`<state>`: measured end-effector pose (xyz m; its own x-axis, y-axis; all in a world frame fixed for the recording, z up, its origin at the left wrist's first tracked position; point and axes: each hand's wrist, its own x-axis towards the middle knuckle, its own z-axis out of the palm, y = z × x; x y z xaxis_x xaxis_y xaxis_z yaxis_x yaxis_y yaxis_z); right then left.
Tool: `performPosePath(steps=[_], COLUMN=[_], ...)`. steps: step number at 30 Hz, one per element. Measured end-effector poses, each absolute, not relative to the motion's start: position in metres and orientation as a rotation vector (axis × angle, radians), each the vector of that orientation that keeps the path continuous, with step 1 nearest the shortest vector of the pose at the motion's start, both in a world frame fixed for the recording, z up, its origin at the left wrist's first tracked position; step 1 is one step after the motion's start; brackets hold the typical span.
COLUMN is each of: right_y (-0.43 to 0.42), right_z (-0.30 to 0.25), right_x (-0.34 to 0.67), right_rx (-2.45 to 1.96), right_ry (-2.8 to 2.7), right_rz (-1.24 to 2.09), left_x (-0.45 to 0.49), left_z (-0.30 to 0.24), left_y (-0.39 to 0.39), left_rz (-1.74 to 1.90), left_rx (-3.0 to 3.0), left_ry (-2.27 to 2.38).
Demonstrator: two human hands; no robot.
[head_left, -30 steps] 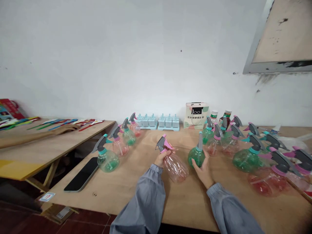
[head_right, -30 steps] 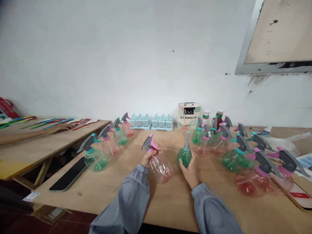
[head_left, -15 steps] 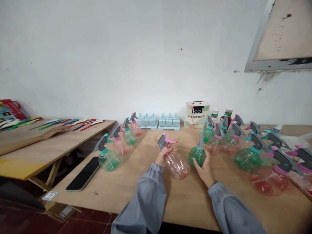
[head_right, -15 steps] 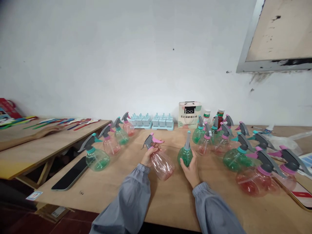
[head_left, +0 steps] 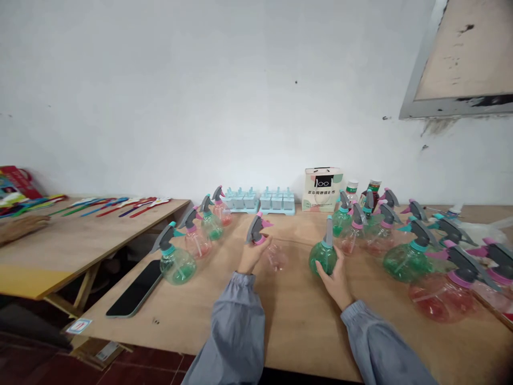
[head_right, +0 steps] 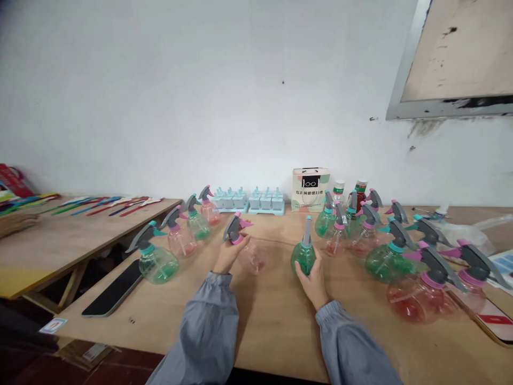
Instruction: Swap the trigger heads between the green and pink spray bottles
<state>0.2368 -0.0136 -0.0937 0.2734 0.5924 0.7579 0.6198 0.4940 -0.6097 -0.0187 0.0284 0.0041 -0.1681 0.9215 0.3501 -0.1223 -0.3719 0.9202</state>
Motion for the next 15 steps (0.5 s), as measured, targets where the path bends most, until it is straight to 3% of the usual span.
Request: performPosePath(steps=[6, 15], right_y=[-0.012, -0.012], right_z=[-0.094, -0.095], right_x=[0.237, 0.237], right_rx=[-1.145, -1.151], right_ry=[-1.376, -1.372], right_rz=[-0.018, -0.02], left_x=[-0.075, -0.091], left_z=[0.001, -0.011], left_y=[0.055, 0.079], left_rz=[1.819, 1.886], left_rx=[1.476, 1.581], left_ry=[1.5, 1.576])
